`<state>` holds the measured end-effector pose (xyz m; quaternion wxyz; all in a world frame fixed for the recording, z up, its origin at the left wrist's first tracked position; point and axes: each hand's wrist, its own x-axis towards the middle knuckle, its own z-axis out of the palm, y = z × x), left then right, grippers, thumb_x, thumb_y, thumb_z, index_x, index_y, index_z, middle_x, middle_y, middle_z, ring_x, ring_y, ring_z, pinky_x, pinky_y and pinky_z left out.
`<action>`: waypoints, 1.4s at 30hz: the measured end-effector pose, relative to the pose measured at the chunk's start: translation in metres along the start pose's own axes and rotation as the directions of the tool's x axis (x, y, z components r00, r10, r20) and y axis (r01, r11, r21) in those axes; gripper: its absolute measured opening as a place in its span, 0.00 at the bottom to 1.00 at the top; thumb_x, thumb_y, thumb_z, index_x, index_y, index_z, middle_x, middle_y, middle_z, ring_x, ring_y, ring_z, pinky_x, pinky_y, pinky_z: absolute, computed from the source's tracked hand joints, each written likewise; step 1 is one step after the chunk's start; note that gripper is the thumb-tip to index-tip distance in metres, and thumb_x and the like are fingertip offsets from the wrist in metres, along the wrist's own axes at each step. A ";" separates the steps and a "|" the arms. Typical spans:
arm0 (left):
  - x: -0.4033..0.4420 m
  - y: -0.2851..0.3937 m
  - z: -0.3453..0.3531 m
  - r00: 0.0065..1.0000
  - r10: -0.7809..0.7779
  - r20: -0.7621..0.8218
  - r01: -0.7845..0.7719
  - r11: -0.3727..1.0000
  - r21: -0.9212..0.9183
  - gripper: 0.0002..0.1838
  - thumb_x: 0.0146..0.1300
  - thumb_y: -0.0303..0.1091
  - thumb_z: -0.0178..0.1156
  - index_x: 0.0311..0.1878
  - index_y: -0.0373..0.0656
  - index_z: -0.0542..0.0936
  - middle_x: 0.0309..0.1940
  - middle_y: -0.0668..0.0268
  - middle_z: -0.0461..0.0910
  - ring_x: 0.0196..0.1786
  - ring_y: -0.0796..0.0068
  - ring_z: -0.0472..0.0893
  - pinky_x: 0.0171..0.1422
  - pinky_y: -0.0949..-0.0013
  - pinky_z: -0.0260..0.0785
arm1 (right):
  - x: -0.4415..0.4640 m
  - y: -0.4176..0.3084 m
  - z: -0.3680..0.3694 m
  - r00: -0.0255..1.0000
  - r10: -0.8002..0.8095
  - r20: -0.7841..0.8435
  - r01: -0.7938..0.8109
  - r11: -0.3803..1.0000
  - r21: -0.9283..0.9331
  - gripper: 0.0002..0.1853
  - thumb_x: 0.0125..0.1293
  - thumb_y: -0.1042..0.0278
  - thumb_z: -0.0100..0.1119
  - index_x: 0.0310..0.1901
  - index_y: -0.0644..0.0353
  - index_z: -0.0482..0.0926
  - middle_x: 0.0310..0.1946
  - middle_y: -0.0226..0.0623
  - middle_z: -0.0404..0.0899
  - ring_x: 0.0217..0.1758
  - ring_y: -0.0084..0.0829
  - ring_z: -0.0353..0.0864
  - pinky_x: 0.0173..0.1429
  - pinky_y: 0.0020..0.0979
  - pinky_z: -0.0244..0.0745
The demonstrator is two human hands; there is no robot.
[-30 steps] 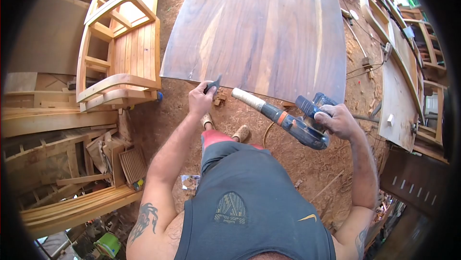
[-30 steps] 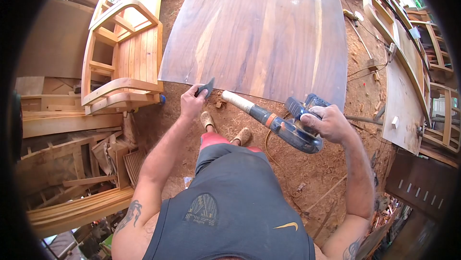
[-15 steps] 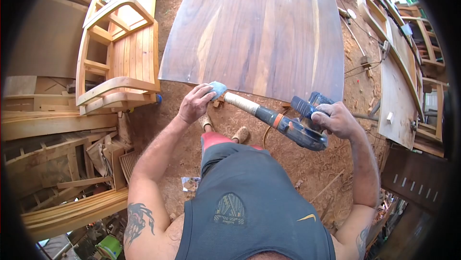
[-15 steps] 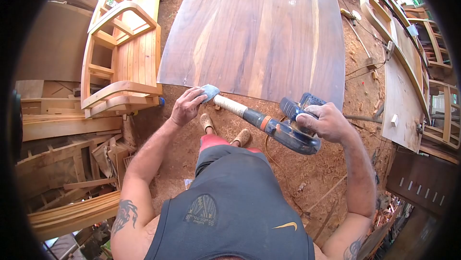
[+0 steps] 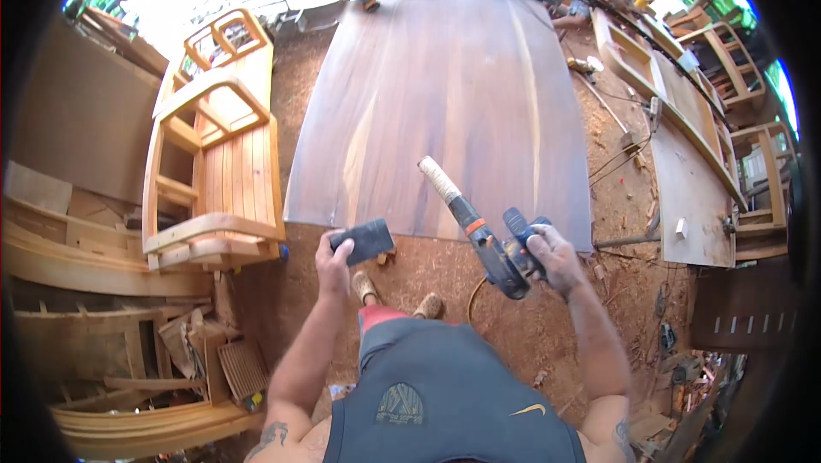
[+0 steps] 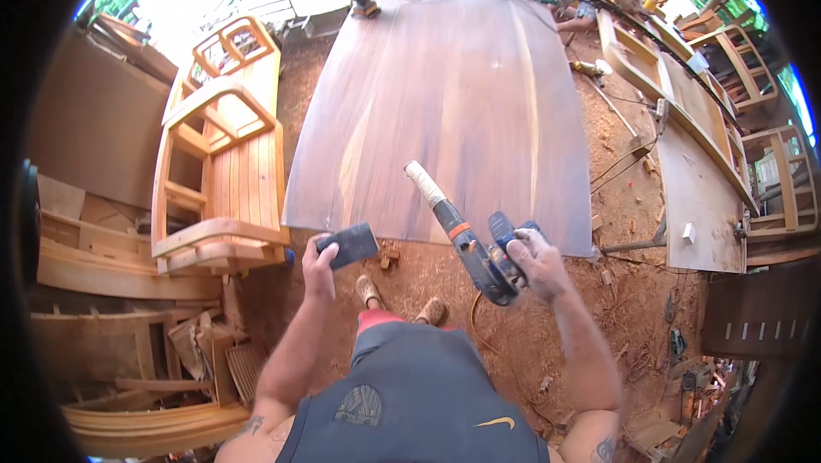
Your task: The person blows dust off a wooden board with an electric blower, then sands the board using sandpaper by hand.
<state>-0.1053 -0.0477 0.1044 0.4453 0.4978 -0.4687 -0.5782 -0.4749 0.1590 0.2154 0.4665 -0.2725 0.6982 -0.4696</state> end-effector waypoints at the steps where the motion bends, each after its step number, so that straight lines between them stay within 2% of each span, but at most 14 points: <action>1: -0.011 0.026 0.008 0.992 -0.102 0.077 0.115 0.974 -0.195 0.11 0.66 0.27 0.64 0.51 0.39 0.81 0.42 0.67 0.83 0.44 0.74 0.83 0.55 0.66 0.78 | 0.001 0.009 0.008 1.000 -0.009 -0.005 0.009 0.998 0.056 0.24 0.79 0.57 0.62 0.66 0.66 0.73 0.43 0.34 0.84 0.33 0.17 0.78 0.32 0.22 0.75; 2: -0.021 0.047 0.019 0.967 -0.187 0.175 0.240 0.898 -0.369 0.10 0.66 0.27 0.64 0.50 0.40 0.81 0.42 0.68 0.82 0.44 0.74 0.83 0.55 0.67 0.78 | 0.002 0.015 0.015 1.000 -0.020 -0.009 0.021 0.994 0.111 0.25 0.79 0.59 0.60 0.68 0.66 0.70 0.46 0.35 0.83 0.34 0.19 0.78 0.33 0.23 0.77; 4: -0.033 0.053 0.033 0.894 -0.210 0.395 0.363 0.857 -0.365 0.10 0.69 0.29 0.61 0.51 0.40 0.79 0.45 0.65 0.83 0.44 0.73 0.83 0.52 0.69 0.77 | 0.009 0.031 0.031 0.998 -0.020 -0.056 0.029 0.984 0.174 0.24 0.81 0.58 0.53 0.68 0.66 0.68 0.47 0.37 0.82 0.36 0.21 0.79 0.35 0.26 0.79; 6: -0.055 0.076 0.065 0.802 -0.244 0.545 0.461 0.833 -0.307 0.10 0.69 0.29 0.64 0.51 0.40 0.79 0.45 0.65 0.83 0.45 0.73 0.84 0.53 0.68 0.78 | 0.016 0.045 0.043 0.997 -0.068 -0.042 0.077 0.954 0.288 0.23 0.81 0.55 0.47 0.66 0.65 0.69 0.44 0.38 0.82 0.36 0.22 0.80 0.35 0.26 0.80; 8: -0.063 0.077 0.088 0.681 -0.415 0.603 0.537 0.843 -0.026 0.12 0.69 0.30 0.67 0.52 0.41 0.78 0.45 0.66 0.83 0.47 0.72 0.85 0.57 0.63 0.80 | 0.024 0.056 0.050 0.997 -0.072 0.041 0.053 0.934 0.354 0.26 0.85 0.46 0.38 0.63 0.64 0.70 0.45 0.40 0.83 0.38 0.25 0.83 0.38 0.29 0.82; 10: -0.076 0.081 0.115 0.611 -0.422 0.670 0.644 0.757 -0.110 0.13 0.69 0.31 0.69 0.52 0.41 0.78 0.46 0.66 0.83 0.49 0.72 0.86 0.57 0.62 0.80 | 0.028 0.051 0.067 0.987 -0.152 0.057 0.107 0.871 0.479 0.33 0.85 0.37 0.33 0.65 0.64 0.68 0.51 0.41 0.83 0.45 0.28 0.86 0.47 0.31 0.84; 13: -0.079 0.075 0.134 0.651 -0.430 0.626 0.575 0.817 -0.036 0.12 0.73 0.33 0.66 0.53 0.39 0.78 0.44 0.65 0.83 0.44 0.75 0.84 0.49 0.69 0.78 | 0.025 0.047 0.078 0.975 -0.205 0.087 0.109 0.781 0.615 0.43 0.81 0.28 0.32 0.72 0.66 0.65 0.60 0.44 0.81 0.60 0.35 0.85 0.67 0.37 0.79; 16: -0.071 0.073 0.134 0.712 -0.469 0.522 0.480 0.868 0.126 0.12 0.71 0.34 0.67 0.52 0.39 0.79 0.41 0.67 0.82 0.41 0.78 0.81 0.46 0.71 0.75 | 0.015 0.031 0.084 0.923 -0.351 0.160 0.199 0.788 0.583 0.48 0.79 0.24 0.32 0.76 0.66 0.59 0.64 0.45 0.78 0.66 0.35 0.80 0.74 0.38 0.74; 20: -0.061 0.039 0.127 0.803 -0.366 0.470 0.350 0.929 0.125 0.12 0.70 0.36 0.69 0.49 0.39 0.80 0.37 0.69 0.81 0.38 0.81 0.77 0.44 0.72 0.73 | 0.021 0.047 0.086 0.883 -0.384 0.269 0.214 0.841 0.497 0.43 0.77 0.46 0.59 0.80 0.66 0.52 0.63 0.43 0.77 0.69 0.34 0.77 0.75 0.37 0.70; 21: -0.062 0.038 0.126 0.805 -0.361 0.470 0.344 0.930 0.125 0.13 0.70 0.36 0.69 0.49 0.38 0.80 0.37 0.68 0.81 0.38 0.82 0.77 0.45 0.72 0.73 | 0.007 0.027 0.086 0.918 -0.264 0.295 0.096 0.872 0.481 0.40 0.70 0.61 0.65 0.77 0.64 0.57 0.61 0.40 0.77 0.68 0.31 0.76 0.74 0.36 0.70; 24: -0.060 0.038 0.124 0.789 -0.352 0.504 0.330 0.934 0.136 0.14 0.72 0.39 0.67 0.50 0.40 0.80 0.38 0.69 0.82 0.38 0.80 0.80 0.46 0.70 0.75 | 0.003 0.026 0.090 0.937 -0.207 0.282 0.063 0.892 0.447 0.33 0.69 0.66 0.64 0.72 0.62 0.63 0.59 0.39 0.77 0.65 0.30 0.76 0.72 0.36 0.71; 30: -0.031 0.055 0.111 0.569 -0.654 0.498 0.739 0.673 0.041 0.20 0.77 0.53 0.55 0.53 0.46 0.80 0.42 0.67 0.85 0.41 0.71 0.85 0.47 0.65 0.78 | 0.008 0.044 0.102 0.944 -0.215 0.252 0.092 0.901 0.423 0.25 0.68 0.74 0.61 0.66 0.60 0.67 0.56 0.38 0.77 0.61 0.29 0.78 0.68 0.35 0.75; 35: -0.003 0.050 0.098 0.432 -0.770 0.470 0.666 0.624 0.409 0.28 0.76 0.62 0.51 0.56 0.44 0.80 0.45 0.64 0.86 0.48 0.63 0.85 0.55 0.51 0.77 | 0.011 0.062 0.120 0.929 -0.161 0.333 0.072 0.962 0.265 0.26 0.68 0.79 0.59 0.67 0.60 0.66 0.56 0.39 0.78 0.60 0.29 0.79 0.67 0.36 0.76; 42: -0.017 0.057 0.111 0.382 -0.760 0.526 0.667 0.620 0.413 0.24 0.72 0.54 0.63 0.58 0.44 0.84 0.49 0.65 0.89 0.50 0.66 0.88 0.58 0.59 0.80 | 0.002 0.063 0.140 0.877 -0.257 0.407 0.283 0.959 -0.003 0.28 0.68 0.65 0.58 0.68 0.60 0.64 0.47 0.56 0.83 0.54 0.46 0.85 0.59 0.43 0.77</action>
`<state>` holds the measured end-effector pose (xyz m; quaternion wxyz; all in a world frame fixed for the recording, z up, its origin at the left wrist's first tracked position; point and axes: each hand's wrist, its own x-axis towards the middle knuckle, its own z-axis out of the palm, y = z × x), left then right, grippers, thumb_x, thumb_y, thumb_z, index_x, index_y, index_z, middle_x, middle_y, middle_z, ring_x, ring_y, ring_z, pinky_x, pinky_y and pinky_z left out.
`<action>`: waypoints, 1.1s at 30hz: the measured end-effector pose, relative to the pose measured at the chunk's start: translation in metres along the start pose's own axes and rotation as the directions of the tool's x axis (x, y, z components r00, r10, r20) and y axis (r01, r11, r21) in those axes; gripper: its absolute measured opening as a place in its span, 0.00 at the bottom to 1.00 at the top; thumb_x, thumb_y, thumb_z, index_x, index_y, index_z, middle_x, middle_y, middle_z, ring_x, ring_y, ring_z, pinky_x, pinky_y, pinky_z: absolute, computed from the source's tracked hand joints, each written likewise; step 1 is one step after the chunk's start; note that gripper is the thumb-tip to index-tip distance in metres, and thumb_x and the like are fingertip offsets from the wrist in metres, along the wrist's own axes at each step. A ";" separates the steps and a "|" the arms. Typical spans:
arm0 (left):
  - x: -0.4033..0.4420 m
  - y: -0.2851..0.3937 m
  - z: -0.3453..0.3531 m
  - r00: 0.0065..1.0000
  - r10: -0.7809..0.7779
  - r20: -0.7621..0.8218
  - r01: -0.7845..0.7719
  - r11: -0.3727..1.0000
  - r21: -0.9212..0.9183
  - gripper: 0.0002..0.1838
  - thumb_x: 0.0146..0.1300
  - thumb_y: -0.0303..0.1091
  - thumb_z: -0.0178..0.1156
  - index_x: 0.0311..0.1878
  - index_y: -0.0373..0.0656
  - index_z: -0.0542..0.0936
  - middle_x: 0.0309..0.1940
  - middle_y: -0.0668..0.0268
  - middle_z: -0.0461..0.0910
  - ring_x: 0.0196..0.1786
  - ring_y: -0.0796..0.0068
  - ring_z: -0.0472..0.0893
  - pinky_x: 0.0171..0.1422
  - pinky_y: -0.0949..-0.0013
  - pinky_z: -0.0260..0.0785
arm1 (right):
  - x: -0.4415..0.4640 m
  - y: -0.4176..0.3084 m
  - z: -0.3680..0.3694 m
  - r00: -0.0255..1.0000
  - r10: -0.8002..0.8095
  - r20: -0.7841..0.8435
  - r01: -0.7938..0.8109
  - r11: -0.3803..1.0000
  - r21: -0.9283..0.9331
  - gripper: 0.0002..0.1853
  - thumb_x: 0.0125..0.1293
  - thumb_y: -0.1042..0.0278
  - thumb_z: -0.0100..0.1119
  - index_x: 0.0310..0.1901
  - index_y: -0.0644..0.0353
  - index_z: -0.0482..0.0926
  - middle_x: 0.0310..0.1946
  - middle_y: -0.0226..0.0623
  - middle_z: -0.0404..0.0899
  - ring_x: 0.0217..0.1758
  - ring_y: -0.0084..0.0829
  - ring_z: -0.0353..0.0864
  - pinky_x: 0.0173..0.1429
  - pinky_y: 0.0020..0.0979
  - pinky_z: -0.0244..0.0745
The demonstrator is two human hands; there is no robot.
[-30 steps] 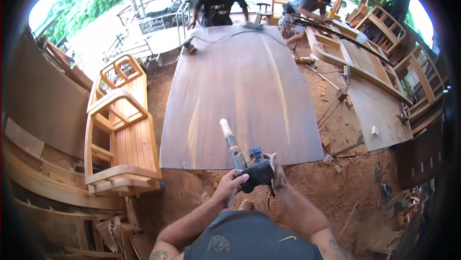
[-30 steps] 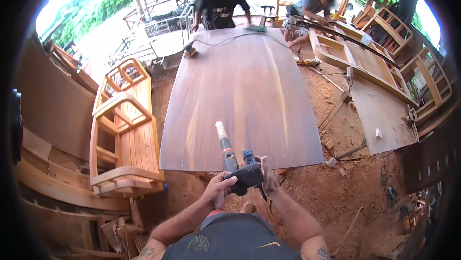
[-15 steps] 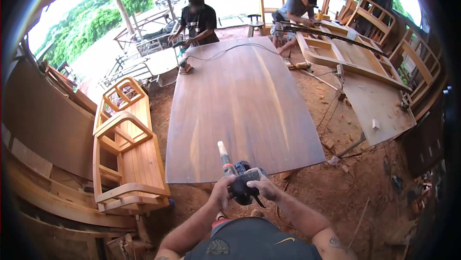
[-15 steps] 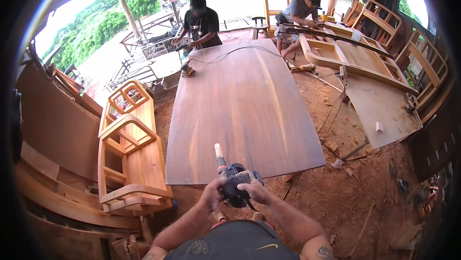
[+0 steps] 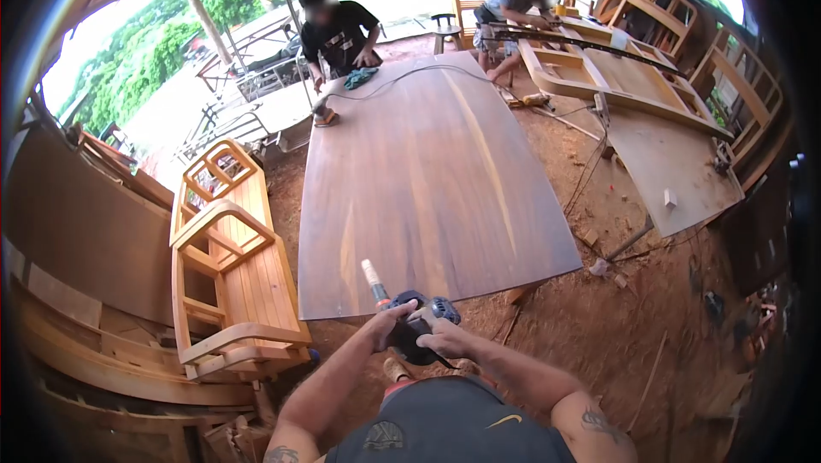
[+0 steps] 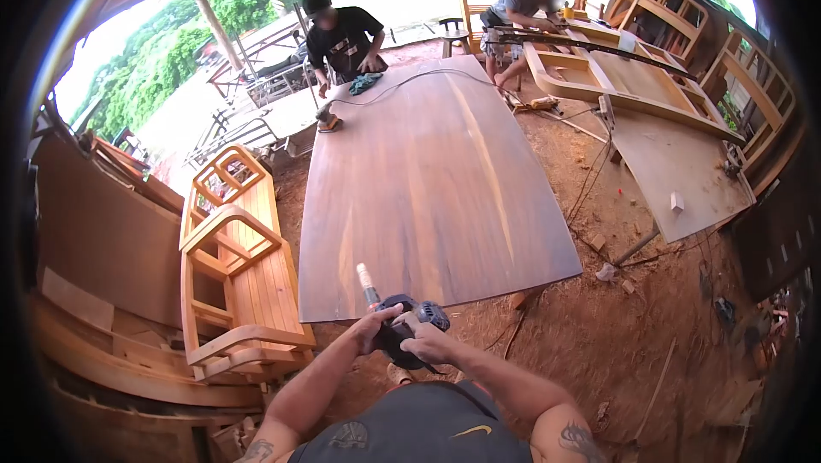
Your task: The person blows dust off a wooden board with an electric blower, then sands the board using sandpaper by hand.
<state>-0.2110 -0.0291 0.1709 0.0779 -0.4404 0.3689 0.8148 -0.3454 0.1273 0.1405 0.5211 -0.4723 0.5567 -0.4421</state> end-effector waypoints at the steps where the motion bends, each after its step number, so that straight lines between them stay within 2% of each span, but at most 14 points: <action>1: 0.010 -0.005 -0.010 1.000 -0.025 -0.002 0.025 1.000 0.006 0.22 0.71 0.52 0.65 0.56 0.45 0.84 0.47 0.65 0.89 0.47 0.67 0.89 0.56 0.61 0.82 | -0.001 -0.002 0.000 1.000 0.005 0.001 -0.005 1.000 -0.020 0.27 0.68 0.64 0.58 0.67 0.60 0.66 0.47 0.56 0.83 0.54 0.46 0.85 0.59 0.43 0.77; 5: 0.017 -0.012 -0.030 0.994 0.044 -0.100 -0.032 0.993 0.116 0.16 0.66 0.42 0.68 0.51 0.44 0.86 0.44 0.63 0.90 0.43 0.68 0.90 0.51 0.63 0.83 | -0.007 0.010 -0.002 0.995 0.072 0.072 -0.069 0.996 -0.051 0.23 0.69 0.60 0.57 0.61 0.63 0.77 0.45 0.52 0.85 0.51 0.44 0.85 0.59 0.43 0.77; 7: 0.009 -0.013 -0.040 0.993 0.097 -0.071 -0.086 0.986 0.145 0.15 0.62 0.35 0.66 0.50 0.41 0.84 0.44 0.61 0.89 0.41 0.66 0.89 0.49 0.64 0.83 | -0.022 0.000 -0.028 0.993 0.108 -0.046 -0.100 0.982 0.160 0.26 0.68 0.55 0.61 0.59 0.70 0.80 0.45 0.44 0.86 0.49 0.34 0.83 0.59 0.38 0.77; 8: -0.005 -0.012 -0.027 0.975 0.210 -0.072 -0.203 0.975 0.090 0.16 0.58 0.31 0.66 0.50 0.39 0.82 0.41 0.62 0.88 0.39 0.65 0.88 0.49 0.66 0.82 | -0.023 0.021 -0.049 0.982 0.054 -0.183 -0.016 0.978 0.206 0.27 0.68 0.55 0.62 0.58 0.72 0.80 0.49 0.40 0.86 0.50 0.29 0.83 0.57 0.35 0.77; 9: -0.005 -0.016 -0.030 0.943 0.328 -0.058 -0.320 0.940 0.122 0.15 0.57 0.28 0.66 0.48 0.39 0.83 0.40 0.61 0.88 0.40 0.64 0.88 0.50 0.65 0.82 | -0.034 -0.001 -0.069 0.923 -0.147 -0.357 0.237 0.945 0.224 0.24 0.70 0.56 0.61 0.55 0.72 0.81 0.50 0.38 0.85 0.49 0.28 0.82 0.56 0.35 0.77; 10: -0.005 -0.022 -0.036 0.901 0.432 -0.031 -0.423 0.894 0.150 0.14 0.55 0.25 0.66 0.47 0.38 0.84 0.40 0.60 0.88 0.41 0.64 0.88 0.51 0.64 0.81 | -0.042 -0.005 -0.089 0.866 -0.082 -0.494 0.353 0.800 0.485 0.20 0.72 0.65 0.58 0.57 0.71 0.81 0.48 0.41 0.88 0.47 0.31 0.87 0.50 0.35 0.83; 11: -0.009 -0.021 -0.037 0.873 0.488 -0.006 -0.460 0.828 0.322 0.13 0.55 0.26 0.67 0.46 0.38 0.85 0.38 0.62 0.88 0.40 0.65 0.87 0.49 0.65 0.80 | -0.047 0.017 -0.122 0.814 -0.128 -0.566 0.396 0.835 0.381 0.19 0.75 0.62 0.53 0.57 0.69 0.81 0.45 0.41 0.88 0.42 0.32 0.87 0.47 0.35 0.83; 12: -0.016 -0.018 -0.031 0.838 0.543 0.045 -0.496 0.727 0.474 0.12 0.56 0.27 0.67 0.45 0.38 0.86 0.36 0.63 0.88 0.38 0.67 0.87 0.48 0.65 0.79 | -0.052 0.053 -0.151 0.760 0.126 -0.638 0.323 0.778 0.539 0.19 0.77 0.57 0.48 0.52 0.65 0.81 0.40 0.38 0.86 0.39 0.28 0.83 0.42 0.34 0.79; 14: -0.031 -0.009 -0.009 0.830 0.558 0.013 -0.374 0.538 0.755 0.10 0.59 0.32 0.70 0.41 0.38 0.87 0.29 0.64 0.87 0.32 0.69 0.84 0.43 0.64 0.77 | -0.083 0.049 -0.186 0.613 0.252 -0.749 0.354 0.760 0.545 0.17 0.76 0.58 0.48 0.51 0.62 0.81 0.38 0.39 0.86 0.37 0.31 0.85 0.39 0.36 0.79; 15: -0.031 -0.013 -0.006 0.740 0.665 0.106 -0.419 0.332 0.845 0.13 0.61 0.41 0.73 0.35 0.40 0.86 0.24 0.62 0.84 0.28 0.63 0.84 0.39 0.59 0.76 | -0.093 0.058 -0.197 0.613 0.314 -0.725 0.336 0.727 0.599 0.17 0.77 0.58 0.48 0.53 0.62 0.80 0.39 0.40 0.87 0.38 0.32 0.86 0.39 0.36 0.80; 18: -0.046 -0.010 0.015 0.716 0.610 0.339 -0.372 -0.078 0.925 0.17 0.59 0.46 0.76 0.30 0.42 0.84 0.25 0.58 0.84 0.30 0.54 0.84 0.39 0.54 0.76 | -0.115 0.091 -0.218 0.635 0.440 -0.635 0.270 0.644 0.716 0.18 0.77 0.58 0.47 0.56 0.62 0.79 0.42 0.42 0.87 0.39 0.34 0.87 0.41 0.37 0.82; 22: -0.056 -0.015 0.056 0.754 0.402 0.520 -0.433 -0.292 0.853 0.19 0.56 0.51 0.77 0.28 0.46 0.83 0.25 0.59 0.83 0.32 0.52 0.85 0.40 0.53 0.76 | -0.137 0.122 -0.226 0.641 0.537 -0.549 0.182 0.588 0.788 0.19 0.77 0.59 0.47 0.60 0.60 0.77 0.44 0.44 0.88 0.41 0.37 0.88 0.43 0.41 0.82; 27: -0.036 -0.029 0.075 0.791 0.251 0.558 -0.460 -0.355 0.813 0.19 0.56 0.53 0.75 0.26 0.46 0.84 0.25 0.62 0.84 0.31 0.56 0.85 0.40 0.53 0.76 | -0.163 0.127 -0.224 0.560 0.603 -0.569 0.188 0.576 0.796 0.19 0.77 0.59 0.46 0.60 0.61 0.77 0.46 0.45 0.87 0.40 0.38 0.87 0.42 0.42 0.83; 33: -0.019 -0.031 0.092 0.809 0.277 0.519 -0.396 -0.397 0.828 0.22 0.57 0.56 0.74 0.26 0.45 0.85 0.25 0.61 0.85 0.32 0.55 0.85 0.41 0.52 0.76 | -0.193 0.140 -0.217 0.435 0.626 -0.647 0.132 0.667 0.734 0.19 0.79 0.59 0.48 0.60 0.62 0.77 0.47 0.43 0.86 0.41 0.37 0.87 0.39 0.39 0.83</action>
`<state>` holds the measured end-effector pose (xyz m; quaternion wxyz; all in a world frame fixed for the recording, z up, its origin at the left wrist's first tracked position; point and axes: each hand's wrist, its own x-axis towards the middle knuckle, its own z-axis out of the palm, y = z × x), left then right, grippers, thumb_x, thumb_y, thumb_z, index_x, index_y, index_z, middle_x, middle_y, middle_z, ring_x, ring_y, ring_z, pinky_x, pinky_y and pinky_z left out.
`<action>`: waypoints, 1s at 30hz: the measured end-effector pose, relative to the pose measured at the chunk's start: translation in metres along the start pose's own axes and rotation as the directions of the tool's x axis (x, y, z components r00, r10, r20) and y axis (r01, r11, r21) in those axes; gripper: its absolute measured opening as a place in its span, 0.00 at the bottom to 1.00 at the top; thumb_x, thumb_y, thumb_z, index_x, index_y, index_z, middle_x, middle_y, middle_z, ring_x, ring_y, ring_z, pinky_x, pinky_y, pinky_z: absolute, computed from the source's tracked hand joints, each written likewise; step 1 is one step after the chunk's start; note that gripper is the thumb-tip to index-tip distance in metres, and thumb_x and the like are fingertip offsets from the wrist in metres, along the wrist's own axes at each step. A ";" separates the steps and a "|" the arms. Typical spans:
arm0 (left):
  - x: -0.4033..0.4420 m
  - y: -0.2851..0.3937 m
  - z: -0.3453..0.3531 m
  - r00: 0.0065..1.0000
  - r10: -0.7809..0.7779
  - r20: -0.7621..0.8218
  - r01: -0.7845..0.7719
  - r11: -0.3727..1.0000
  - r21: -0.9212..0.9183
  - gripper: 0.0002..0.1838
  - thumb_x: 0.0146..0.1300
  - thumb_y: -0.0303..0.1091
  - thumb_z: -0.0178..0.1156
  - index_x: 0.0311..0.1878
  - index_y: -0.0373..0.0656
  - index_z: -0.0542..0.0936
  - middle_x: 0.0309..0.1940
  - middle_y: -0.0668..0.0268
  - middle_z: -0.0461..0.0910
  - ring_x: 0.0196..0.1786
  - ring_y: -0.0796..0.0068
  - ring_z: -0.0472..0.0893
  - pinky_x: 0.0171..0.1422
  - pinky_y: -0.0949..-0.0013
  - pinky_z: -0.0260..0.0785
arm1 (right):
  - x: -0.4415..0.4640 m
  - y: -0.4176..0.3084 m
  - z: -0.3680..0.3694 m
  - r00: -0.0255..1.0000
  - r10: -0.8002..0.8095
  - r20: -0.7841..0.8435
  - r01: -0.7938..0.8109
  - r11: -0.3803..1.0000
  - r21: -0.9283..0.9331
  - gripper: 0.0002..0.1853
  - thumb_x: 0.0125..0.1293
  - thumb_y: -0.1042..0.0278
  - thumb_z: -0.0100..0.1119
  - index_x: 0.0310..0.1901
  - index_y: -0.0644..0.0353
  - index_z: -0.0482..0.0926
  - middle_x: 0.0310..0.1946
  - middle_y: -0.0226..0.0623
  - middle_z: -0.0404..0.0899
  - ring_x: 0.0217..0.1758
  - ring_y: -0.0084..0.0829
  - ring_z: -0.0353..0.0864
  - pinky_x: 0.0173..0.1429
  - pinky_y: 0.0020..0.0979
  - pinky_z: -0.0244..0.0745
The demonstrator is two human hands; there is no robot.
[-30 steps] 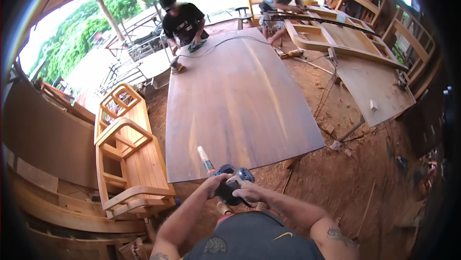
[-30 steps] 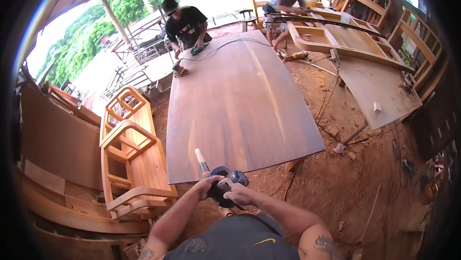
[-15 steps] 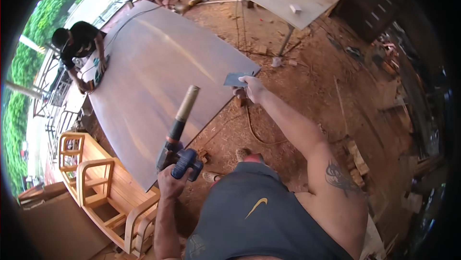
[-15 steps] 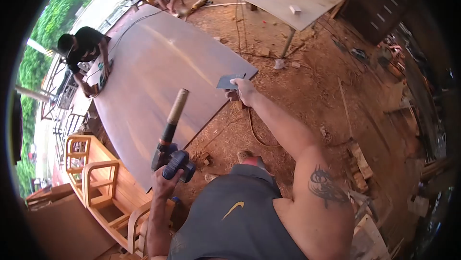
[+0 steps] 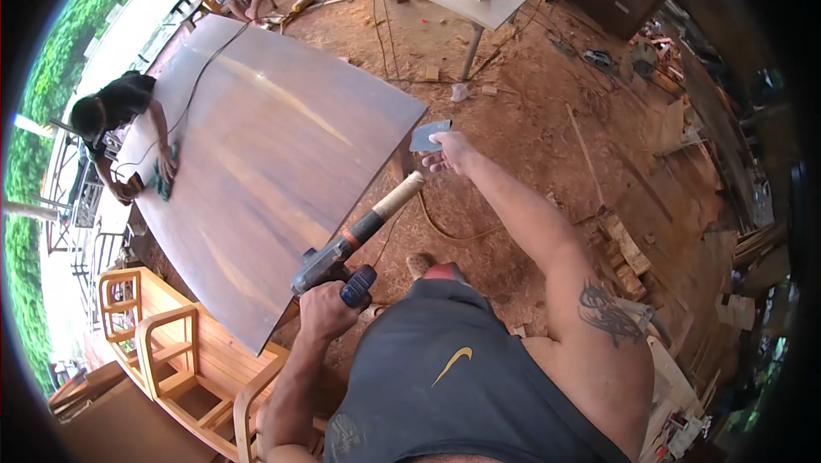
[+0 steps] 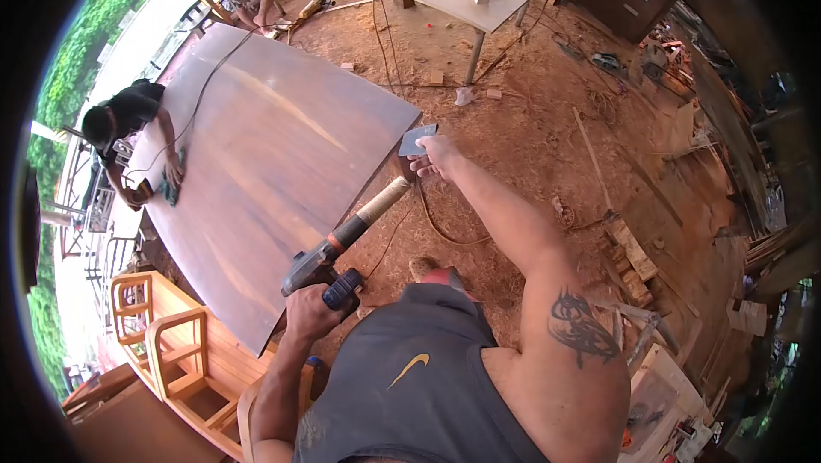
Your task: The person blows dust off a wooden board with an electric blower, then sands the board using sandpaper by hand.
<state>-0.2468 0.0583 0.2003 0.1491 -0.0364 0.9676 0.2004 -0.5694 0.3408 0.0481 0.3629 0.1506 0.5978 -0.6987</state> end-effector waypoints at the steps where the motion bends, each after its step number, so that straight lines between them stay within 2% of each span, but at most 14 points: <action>1: 0.003 0.002 -0.001 1.000 0.004 0.010 -0.004 1.000 -0.004 0.22 0.57 0.56 0.73 0.26 0.45 0.85 0.25 0.61 0.85 0.32 0.55 0.85 0.41 0.52 0.76 | -0.002 0.001 -0.004 1.000 -0.017 -0.020 0.017 1.000 -0.020 0.19 0.79 0.58 0.49 0.60 0.62 0.77 0.47 0.43 0.85 0.41 0.37 0.87 0.39 0.39 0.83; 3: 0.008 0.006 -0.007 1.000 0.008 0.027 -0.008 1.000 -0.008 0.23 0.57 0.57 0.73 0.26 0.45 0.85 0.25 0.61 0.85 0.32 0.55 0.85 0.40 0.52 0.76 | -0.008 0.002 -0.009 0.998 -0.063 -0.026 0.062 0.997 -0.046 0.18 0.79 0.58 0.51 0.61 0.61 0.77 0.46 0.43 0.85 0.41 0.36 0.87 0.39 0.39 0.83; 7: 0.015 0.017 -0.017 0.990 0.000 0.138 0.002 1.000 -0.014 0.15 0.58 0.49 0.72 0.31 0.46 0.88 0.30 0.57 0.88 0.37 0.55 0.88 0.45 0.53 0.78 | -0.022 0.007 -0.004 0.986 -0.153 -0.058 0.147 0.984 -0.096 0.17 0.79 0.60 0.54 0.61 0.61 0.77 0.46 0.42 0.85 0.43 0.35 0.87 0.41 0.41 0.86; 10: 0.020 0.017 -0.012 0.984 0.003 0.179 0.000 1.000 -0.016 0.17 0.58 0.51 0.71 0.31 0.45 0.88 0.30 0.57 0.88 0.37 0.55 0.88 0.46 0.53 0.79 | -0.037 -0.006 0.006 0.977 -0.156 -0.144 0.155 0.988 -0.023 0.17 0.78 0.63 0.56 0.62 0.60 0.78 0.57 0.45 0.83 0.47 0.43 0.89 0.46 0.46 0.87; 11: 0.020 0.016 -0.010 0.982 0.000 0.190 0.002 1.000 -0.010 0.17 0.58 0.51 0.71 0.31 0.45 0.88 0.31 0.57 0.88 0.37 0.55 0.88 0.47 0.54 0.79 | -0.035 -0.002 0.001 0.902 -0.421 -0.096 0.357 0.851 -0.384 0.18 0.76 0.63 0.57 0.63 0.59 0.79 0.61 0.45 0.80 0.53 0.46 0.87 0.53 0.50 0.85; 12: 0.021 0.015 -0.008 0.980 -0.004 0.200 0.005 1.000 -0.003 0.17 0.58 0.51 0.70 0.31 0.45 0.88 0.31 0.57 0.88 0.38 0.55 0.88 0.47 0.54 0.79 | -0.030 0.005 -0.006 0.778 -0.627 0.047 0.487 0.554 -0.675 0.19 0.75 0.63 0.59 0.63 0.59 0.79 0.66 0.46 0.77 0.59 0.49 0.84 0.60 0.53 0.82; 13: 0.019 0.011 -0.005 0.984 0.009 0.179 -0.009 1.000 0.000 0.18 0.57 0.53 0.71 0.30 0.45 0.87 0.29 0.58 0.88 0.36 0.55 0.88 0.45 0.54 0.78 | -0.027 0.013 -0.015 0.630 -0.733 0.257 0.521 0.153 -0.840 0.20 0.73 0.63 0.61 0.64 0.58 0.80 0.71 0.47 0.75 0.64 0.52 0.82 0.67 0.57 0.79; 15: 0.018 0.006 0.000 0.990 0.039 0.137 -0.041 0.999 0.007 0.21 0.57 0.56 0.71 0.28 0.45 0.86 0.25 0.60 0.86 0.32 0.56 0.87 0.42 0.54 0.78 | -0.038 0.022 -0.031 0.613 -0.612 0.500 0.395 -0.310 -0.865 0.23 0.69 0.62 0.63 0.64 0.57 0.81 0.76 0.46 0.69 0.76 0.53 0.69 0.78 0.59 0.63; 16: 0.017 0.007 -0.002 0.987 0.025 0.157 -0.027 1.000 0.007 0.20 0.57 0.54 0.71 0.29 0.45 0.87 0.27 0.58 0.87 0.35 0.55 0.87 0.44 0.53 0.78 | -0.044 0.028 -0.040 0.622 -0.510 0.595 0.319 -0.529 -0.786 0.25 0.67 0.62 0.64 0.65 0.57 0.81 0.78 0.46 0.66 0.82 0.53 0.62 0.84 0.60 0.55; 19: 0.015 0.013 -0.013 0.981 -0.003 0.192 0.001 1.000 0.009 0.17 0.58 0.49 0.69 0.32 0.44 0.88 0.32 0.55 0.88 0.39 0.53 0.88 0.49 0.52 0.79 | -0.058 0.043 -0.056 0.737 -0.173 0.653 0.410 -0.653 -0.636 0.24 0.68 0.66 0.57 0.65 0.55 0.81 0.82 0.45 0.60 0.90 0.46 0.40 0.90 0.58 0.36; 22: 0.015 0.010 -0.011 0.981 -0.004 0.193 0.002 1.000 0.014 0.16 0.58 0.49 0.68 0.32 0.43 0.88 0.32 0.54 0.88 0.40 0.52 0.88 0.49 0.52 0.79 | -0.065 0.058 -0.048 0.665 -0.112 0.738 0.495 -0.674 -0.548 0.24 0.69 0.65 0.55 0.65 0.60 0.81 0.84 0.45 0.56 0.90 0.48 0.41 0.90 0.58 0.37; 25: 0.020 0.009 -0.009 0.977 -0.012 0.215 0.005 0.999 0.034 0.16 0.58 0.48 0.68 0.30 0.43 0.87 0.31 0.53 0.87 0.39 0.50 0.88 0.49 0.51 0.79 | -0.064 0.056 -0.031 0.677 -0.123 0.725 0.424 -0.740 -0.522 0.24 0.70 0.63 0.54 0.64 0.65 0.80 0.83 0.47 0.57 0.90 0.49 0.42 0.90 0.58 0.37; 28: 0.023 0.009 -0.003 0.979 -0.036 0.199 0.025 0.998 0.056 0.17 0.59 0.48 0.67 0.29 0.42 0.86 0.31 0.53 0.87 0.39 0.49 0.88 0.49 0.50 0.79 | -0.055 0.060 -0.031 0.625 -0.164 0.763 0.436 -0.737 -0.516 0.25 0.71 0.61 0.52 0.63 0.69 0.80 0.82 0.48 0.59 0.90 0.48 0.43 0.90 0.57 0.37; 30: 0.025 0.006 0.006 0.986 -0.056 0.155 0.045 0.997 0.068 0.17 0.59 0.48 0.67 0.29 0.42 0.86 0.31 0.53 0.87 0.39 0.49 0.88 0.49 0.50 0.79 | -0.059 0.056 -0.033 0.650 -0.155 0.744 0.460 -0.700 -0.547 0.26 0.71 0.61 0.52 0.64 0.69 0.80 0.81 0.48 0.60 0.89 0.48 0.44 0.90 0.57 0.38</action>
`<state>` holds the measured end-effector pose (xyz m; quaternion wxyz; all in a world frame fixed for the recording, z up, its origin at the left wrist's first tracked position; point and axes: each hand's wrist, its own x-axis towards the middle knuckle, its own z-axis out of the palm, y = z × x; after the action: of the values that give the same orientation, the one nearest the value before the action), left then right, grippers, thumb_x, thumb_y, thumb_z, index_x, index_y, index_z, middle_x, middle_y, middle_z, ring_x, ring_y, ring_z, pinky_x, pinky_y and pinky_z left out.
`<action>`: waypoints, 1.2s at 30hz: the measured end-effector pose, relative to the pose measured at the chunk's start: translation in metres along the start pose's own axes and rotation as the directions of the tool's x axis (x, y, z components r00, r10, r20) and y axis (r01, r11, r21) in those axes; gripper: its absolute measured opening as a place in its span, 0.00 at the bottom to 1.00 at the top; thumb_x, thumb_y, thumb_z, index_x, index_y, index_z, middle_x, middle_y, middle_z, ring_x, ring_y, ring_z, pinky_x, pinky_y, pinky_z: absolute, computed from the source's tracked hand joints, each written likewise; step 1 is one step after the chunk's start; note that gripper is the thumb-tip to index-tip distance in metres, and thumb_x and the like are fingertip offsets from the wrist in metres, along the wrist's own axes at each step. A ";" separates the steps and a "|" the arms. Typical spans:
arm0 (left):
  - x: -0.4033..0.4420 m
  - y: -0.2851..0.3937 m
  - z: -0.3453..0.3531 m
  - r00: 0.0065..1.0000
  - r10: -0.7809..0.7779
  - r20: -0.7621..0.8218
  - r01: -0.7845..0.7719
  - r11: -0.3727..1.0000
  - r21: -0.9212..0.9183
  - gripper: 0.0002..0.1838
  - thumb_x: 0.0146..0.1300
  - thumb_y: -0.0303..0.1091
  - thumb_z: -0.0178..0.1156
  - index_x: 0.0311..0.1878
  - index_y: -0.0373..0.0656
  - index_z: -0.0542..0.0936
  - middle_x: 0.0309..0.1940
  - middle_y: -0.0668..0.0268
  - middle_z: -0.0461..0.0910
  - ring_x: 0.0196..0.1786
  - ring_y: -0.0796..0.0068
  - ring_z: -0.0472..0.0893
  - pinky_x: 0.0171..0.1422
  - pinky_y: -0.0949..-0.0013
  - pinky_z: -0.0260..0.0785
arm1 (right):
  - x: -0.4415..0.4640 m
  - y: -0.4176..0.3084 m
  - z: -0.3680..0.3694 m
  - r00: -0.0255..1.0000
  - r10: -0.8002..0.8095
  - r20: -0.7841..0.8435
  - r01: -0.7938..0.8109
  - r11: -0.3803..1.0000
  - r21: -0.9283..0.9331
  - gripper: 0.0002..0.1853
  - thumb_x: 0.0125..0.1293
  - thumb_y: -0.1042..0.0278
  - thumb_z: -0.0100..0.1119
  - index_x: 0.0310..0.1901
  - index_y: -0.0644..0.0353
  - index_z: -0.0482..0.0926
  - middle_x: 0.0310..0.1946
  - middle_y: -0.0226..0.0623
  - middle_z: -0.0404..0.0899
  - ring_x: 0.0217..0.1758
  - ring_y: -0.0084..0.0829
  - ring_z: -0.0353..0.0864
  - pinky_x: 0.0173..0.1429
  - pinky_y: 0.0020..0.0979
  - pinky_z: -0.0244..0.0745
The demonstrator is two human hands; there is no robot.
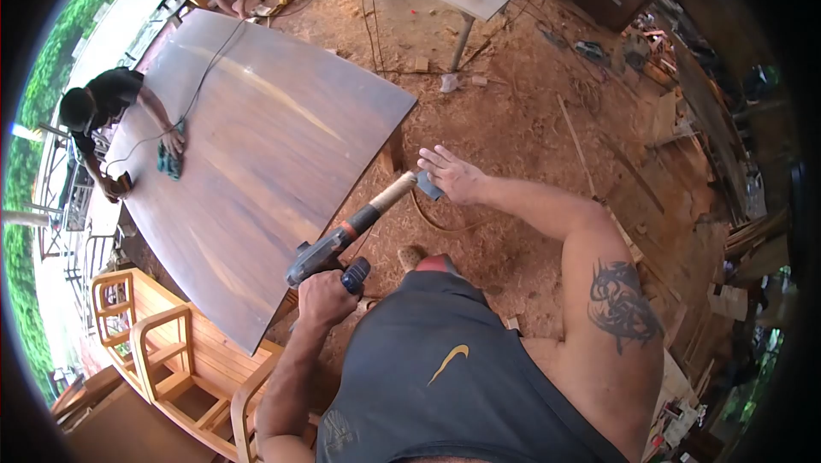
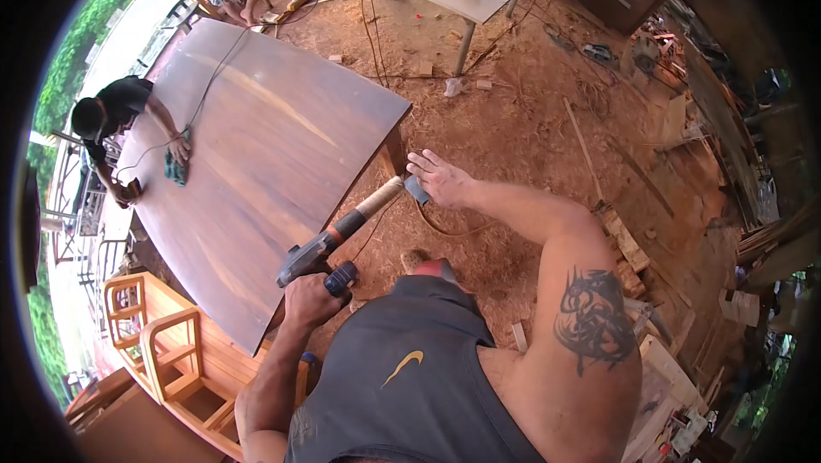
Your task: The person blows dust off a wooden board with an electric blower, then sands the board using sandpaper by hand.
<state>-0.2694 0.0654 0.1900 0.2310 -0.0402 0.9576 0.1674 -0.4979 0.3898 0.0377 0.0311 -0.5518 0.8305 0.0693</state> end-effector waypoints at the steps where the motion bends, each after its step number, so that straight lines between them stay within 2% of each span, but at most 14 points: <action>1: 0.001 0.000 0.000 1.000 -0.004 -0.005 0.004 1.000 0.003 0.17 0.59 0.48 0.67 0.29 0.42 0.86 0.31 0.53 0.87 0.39 0.49 0.88 0.49 0.50 0.79 | -0.001 0.002 -0.003 1.000 0.007 0.016 -0.007 1.000 0.025 0.27 0.71 0.60 0.51 0.64 0.69 0.80 0.81 0.48 0.61 0.89 0.48 0.44 0.90 0.57 0.39; 4: 0.002 -0.006 -0.001 1.000 -0.002 -0.010 0.002 1.000 0.019 0.17 0.59 0.48 0.67 0.30 0.43 0.86 0.30 0.53 0.88 0.38 0.48 0.88 0.49 0.50 0.79 | -0.006 0.003 -0.002 1.000 -0.018 -0.008 0.018 0.999 0.039 0.24 0.71 0.65 0.52 0.64 0.67 0.80 0.80 0.46 0.63 0.89 0.46 0.48 0.90 0.55 0.41; 7: -0.005 -0.005 -0.018 0.991 0.089 0.102 -0.090 0.996 0.006 0.17 0.59 0.49 0.67 0.29 0.43 0.86 0.30 0.54 0.87 0.39 0.49 0.88 0.48 0.50 0.79 | -0.002 -0.001 0.003 0.999 -0.040 -0.014 0.039 0.997 -0.061 0.23 0.71 0.64 0.52 0.63 0.67 0.81 0.80 0.45 0.64 0.89 0.45 0.47 0.89 0.56 0.42; 10: -0.012 -0.002 -0.021 0.966 0.224 0.127 -0.225 0.974 -0.013 0.14 0.56 0.46 0.69 0.30 0.43 0.85 0.30 0.56 0.86 0.39 0.49 0.87 0.47 0.50 0.78 | 0.004 0.004 0.016 0.998 -0.069 -0.004 0.068 0.995 -0.076 0.23 0.71 0.63 0.52 0.62 0.66 0.82 0.80 0.44 0.63 0.89 0.44 0.46 0.88 0.59 0.44; 15: -0.010 -0.015 -0.012 0.898 0.441 0.009 -0.441 0.898 -0.014 0.11 0.47 0.39 0.71 0.31 0.45 0.83 0.30 0.59 0.84 0.37 0.52 0.86 0.45 0.52 0.78 | 0.007 0.005 0.024 0.998 -0.054 0.031 0.054 0.999 0.004 0.24 0.71 0.63 0.52 0.63 0.67 0.81 0.80 0.45 0.63 0.89 0.46 0.48 0.87 0.61 0.45; 22: -0.012 -0.021 -0.038 0.693 0.706 -0.142 -0.716 0.697 -0.031 0.10 0.44 0.33 0.71 0.31 0.48 0.82 0.27 0.64 0.81 0.33 0.57 0.84 0.44 0.57 0.76 | -0.002 0.008 0.033 0.999 -0.036 -0.017 0.036 0.999 0.022 0.22 0.70 0.64 0.52 0.60 0.67 0.82 0.79 0.46 0.65 0.88 0.47 0.51 0.86 0.60 0.49; 24: -0.013 -0.019 -0.044 0.640 0.746 -0.182 -0.764 0.643 -0.051 0.09 0.45 0.32 0.70 0.31 0.48 0.82 0.26 0.64 0.80 0.32 0.56 0.83 0.44 0.57 0.74 | -0.002 0.009 0.037 0.998 -0.028 -0.047 0.029 0.999 0.027 0.22 0.70 0.64 0.53 0.60 0.67 0.82 0.78 0.47 0.66 0.87 0.47 0.52 0.85 0.60 0.51; 27: -0.013 -0.007 -0.056 0.596 0.747 -0.294 -0.793 0.605 -0.073 0.16 0.41 0.29 0.72 0.39 0.45 0.86 0.32 0.62 0.85 0.38 0.55 0.86 0.49 0.54 0.78 | -0.004 0.008 0.035 1.000 -0.006 -0.025 0.007 0.999 0.036 0.21 0.70 0.65 0.53 0.59 0.67 0.83 0.77 0.47 0.67 0.86 0.47 0.55 0.84 0.58 0.54; 30: -0.006 -0.020 -0.036 0.775 0.617 -0.135 -0.623 0.782 0.000 0.08 0.47 0.33 0.68 0.31 0.46 0.81 0.29 0.61 0.83 0.37 0.55 0.86 0.48 0.53 0.76 | -0.006 0.004 0.020 1.000 -0.004 -0.020 0.004 1.000 0.027 0.20 0.69 0.64 0.54 0.57 0.65 0.84 0.75 0.45 0.69 0.82 0.47 0.60 0.81 0.55 0.59; 33: 0.004 -0.019 -0.027 0.905 0.425 -0.010 -0.423 0.902 0.080 0.07 0.49 0.34 0.67 0.32 0.46 0.83 0.30 0.59 0.84 0.39 0.54 0.87 0.48 0.52 0.78 | -0.007 0.006 0.023 1.000 0.005 0.020 -0.007 0.995 0.103 0.21 0.64 0.62 0.59 0.56 0.64 0.84 0.73 0.44 0.71 0.81 0.46 0.62 0.80 0.52 0.61; 34: 0.005 -0.019 -0.027 0.921 0.390 0.000 -0.389 0.918 0.073 0.07 0.50 0.35 0.66 0.32 0.45 0.84 0.31 0.57 0.85 0.38 0.52 0.87 0.45 0.50 0.78 | -0.004 0.009 0.028 0.999 -0.004 0.037 -0.001 0.990 0.144 0.22 0.62 0.61 0.62 0.55 0.63 0.85 0.73 0.43 0.72 0.81 0.46 0.62 0.80 0.51 0.60; 36: 0.006 -0.026 -0.019 0.946 0.323 0.024 -0.324 0.944 0.055 0.07 0.51 0.37 0.66 0.30 0.45 0.84 0.31 0.56 0.86 0.38 0.52 0.87 0.45 0.51 0.78 | -0.006 0.005 0.014 0.996 0.034 0.084 -0.049 0.982 0.182 0.18 0.60 0.63 0.63 0.51 0.58 0.86 0.69 0.40 0.76 0.76 0.46 0.68 0.75 0.51 0.66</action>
<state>-0.2790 0.0344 0.1954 0.2085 0.1256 0.9539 0.1755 -0.5003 0.3989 0.0250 0.1136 -0.5260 0.8427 0.0152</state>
